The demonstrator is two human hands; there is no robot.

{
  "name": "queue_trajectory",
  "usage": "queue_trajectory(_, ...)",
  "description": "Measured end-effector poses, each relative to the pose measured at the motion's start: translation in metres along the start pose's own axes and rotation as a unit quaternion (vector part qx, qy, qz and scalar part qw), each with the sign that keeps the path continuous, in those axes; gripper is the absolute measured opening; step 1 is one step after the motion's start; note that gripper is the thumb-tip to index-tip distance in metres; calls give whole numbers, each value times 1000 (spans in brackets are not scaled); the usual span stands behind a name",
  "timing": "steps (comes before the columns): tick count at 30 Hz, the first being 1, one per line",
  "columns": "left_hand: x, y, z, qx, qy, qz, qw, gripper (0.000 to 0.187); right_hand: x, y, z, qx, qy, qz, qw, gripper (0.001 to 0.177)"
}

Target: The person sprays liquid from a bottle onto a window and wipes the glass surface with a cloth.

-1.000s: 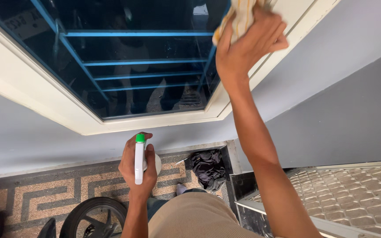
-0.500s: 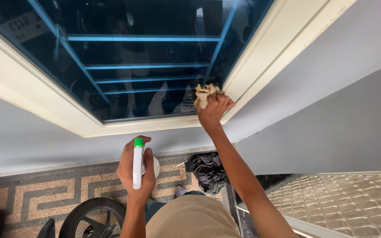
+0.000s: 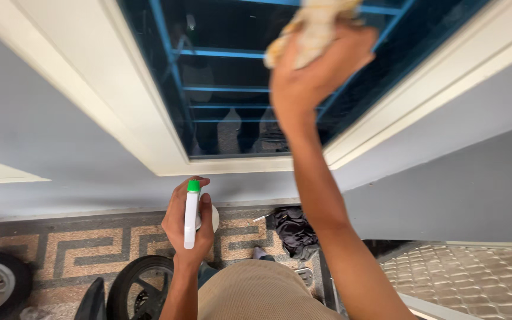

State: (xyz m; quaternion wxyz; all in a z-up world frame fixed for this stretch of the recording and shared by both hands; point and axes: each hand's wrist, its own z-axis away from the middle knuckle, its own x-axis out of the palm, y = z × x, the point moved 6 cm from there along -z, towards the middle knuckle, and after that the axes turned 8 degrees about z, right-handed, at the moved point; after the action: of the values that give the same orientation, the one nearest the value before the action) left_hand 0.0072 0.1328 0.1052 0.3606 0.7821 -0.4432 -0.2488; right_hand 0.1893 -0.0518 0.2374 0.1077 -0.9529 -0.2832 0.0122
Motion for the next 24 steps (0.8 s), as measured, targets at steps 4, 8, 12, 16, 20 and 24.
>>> queue_trajectory(4, -34, -9, -13, 7, 12, 0, 1000, 27, 59, -106, 67, -93, -59, 18, 994, 47)
queue_trajectory(8, -58, -23, -23, -15, 7, -1, 1000, 27, 73, -119, 110, -149, -81, 1, 985, 53)
queue_trajectory(12, -69, -31, -32, -14, -6, -1, 1000, 27, 51, -61, 111, -101, -27, 15, 994, 80)
queue_trajectory(16, -74, -34, -39, 23, -32, 8, 999, 27, -5, 45, 59, 72, 54, 31, 995, 62)
queue_trajectory(20, -74, -39, -44, 12, -45, 12, 999, 28, -15, 69, 31, 165, 110, -13, 980, 37)
queue_trajectory(24, -69, -49, -46, -52, -42, 38, 997, 27, 9, 5, 30, 37, 102, 20, 994, 56)
